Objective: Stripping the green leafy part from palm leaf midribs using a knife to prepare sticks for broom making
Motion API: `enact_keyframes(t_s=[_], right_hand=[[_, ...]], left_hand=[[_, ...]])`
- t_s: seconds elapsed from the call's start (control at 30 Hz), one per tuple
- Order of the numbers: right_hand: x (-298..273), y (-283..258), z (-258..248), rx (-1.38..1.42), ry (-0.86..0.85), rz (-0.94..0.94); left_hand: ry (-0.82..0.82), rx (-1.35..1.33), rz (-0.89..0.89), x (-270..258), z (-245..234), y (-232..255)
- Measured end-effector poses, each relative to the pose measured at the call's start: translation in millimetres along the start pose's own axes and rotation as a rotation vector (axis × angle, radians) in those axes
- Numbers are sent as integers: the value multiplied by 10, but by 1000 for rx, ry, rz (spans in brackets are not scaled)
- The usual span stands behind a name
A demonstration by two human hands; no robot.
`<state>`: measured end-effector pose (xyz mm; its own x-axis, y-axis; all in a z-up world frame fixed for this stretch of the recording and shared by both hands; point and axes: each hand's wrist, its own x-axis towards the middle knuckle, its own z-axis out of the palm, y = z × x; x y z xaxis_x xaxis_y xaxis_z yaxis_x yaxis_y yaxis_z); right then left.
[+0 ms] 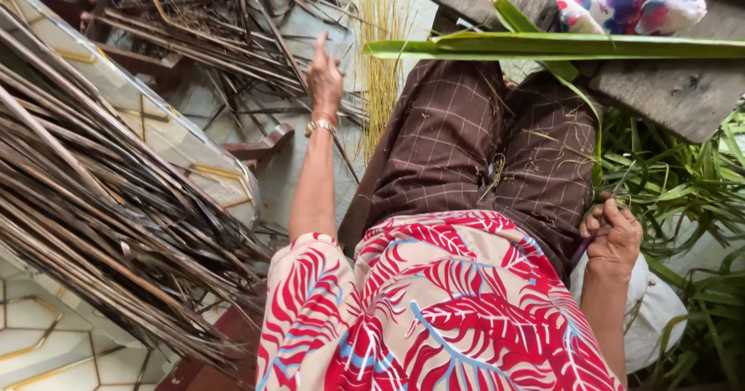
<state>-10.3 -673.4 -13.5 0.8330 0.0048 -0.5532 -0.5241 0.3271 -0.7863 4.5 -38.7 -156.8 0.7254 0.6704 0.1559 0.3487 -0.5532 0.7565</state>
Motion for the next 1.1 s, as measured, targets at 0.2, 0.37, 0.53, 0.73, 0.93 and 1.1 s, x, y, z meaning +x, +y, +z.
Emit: enact_keyframes(t_s=[0.2,0.37,0.53,0.73,0.93,1.1], right_hand=[[-50,5,100,-24,63,14],[-90,-15,146,-24,85,12],[-15,61,78,-57,86,18],[-83,79,93,-47,22,-10],[215,317,-175,-65,78,25],[359,409,-302,-21,74,12]], left_hand=[[-78,146,4,-411,378,-203],[-133,180,-80,-611,559,-309],[-216,213,-165,-613,478,-127],[-115,-996,-633,6,14,675],[-98,170,320,454,142,967],[-535,125,133,371,-208,1540]])
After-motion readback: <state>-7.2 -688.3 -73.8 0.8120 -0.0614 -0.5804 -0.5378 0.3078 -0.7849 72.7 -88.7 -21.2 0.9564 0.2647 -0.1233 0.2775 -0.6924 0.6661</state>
